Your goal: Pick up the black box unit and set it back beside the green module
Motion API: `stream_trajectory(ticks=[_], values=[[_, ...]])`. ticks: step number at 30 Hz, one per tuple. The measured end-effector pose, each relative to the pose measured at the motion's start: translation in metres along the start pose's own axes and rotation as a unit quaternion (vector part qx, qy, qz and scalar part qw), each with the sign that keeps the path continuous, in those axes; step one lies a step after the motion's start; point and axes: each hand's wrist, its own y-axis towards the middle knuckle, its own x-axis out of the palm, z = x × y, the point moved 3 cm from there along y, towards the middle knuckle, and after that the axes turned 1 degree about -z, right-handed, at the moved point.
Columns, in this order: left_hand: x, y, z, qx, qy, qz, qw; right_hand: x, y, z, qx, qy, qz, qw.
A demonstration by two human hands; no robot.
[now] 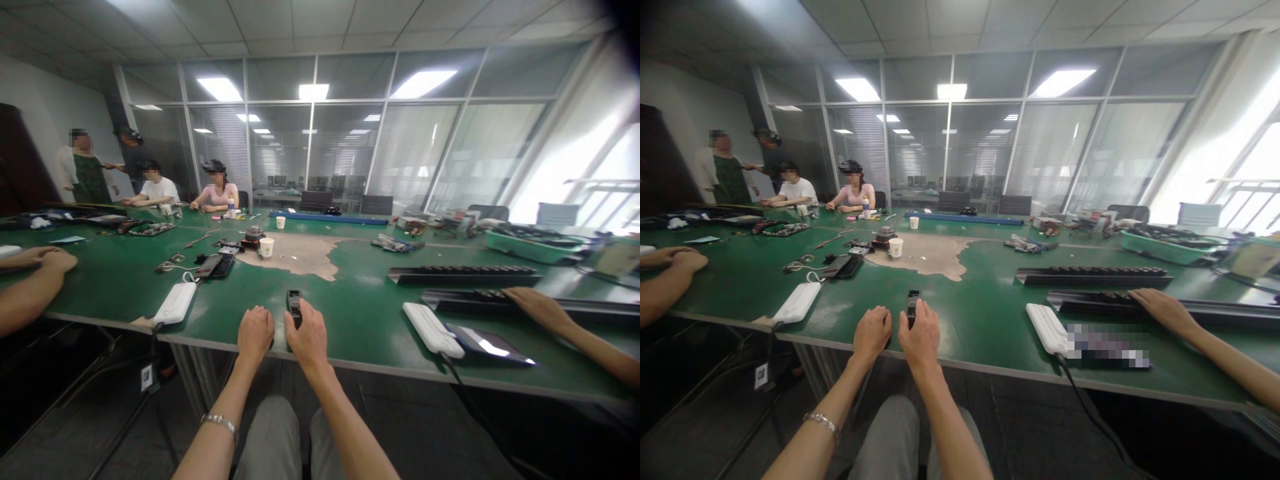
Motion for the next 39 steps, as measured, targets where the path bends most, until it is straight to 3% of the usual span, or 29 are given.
stream_trajectory(ticks=[15,24,31,39], values=[[0.004,0.001,-0.001,0.016,0.014,0.015,1.000,0.011,-0.017,0.011,0.017,-0.026,-0.020,0.999],[0.011,0.005,-0.007,-0.019,-0.018,0.006,1.000,0.014,-0.017,0.009,0.025,-0.005,-0.006,1.000],[0.011,0.002,-0.006,-0.045,0.001,-0.021,0.999,0.019,-0.021,0.014,0.092,-0.003,-0.029,0.995],[0.006,0.003,-0.003,-0.037,0.003,-0.025,0.999,0.013,-0.018,0.010,0.113,-0.027,-0.061,0.991]])
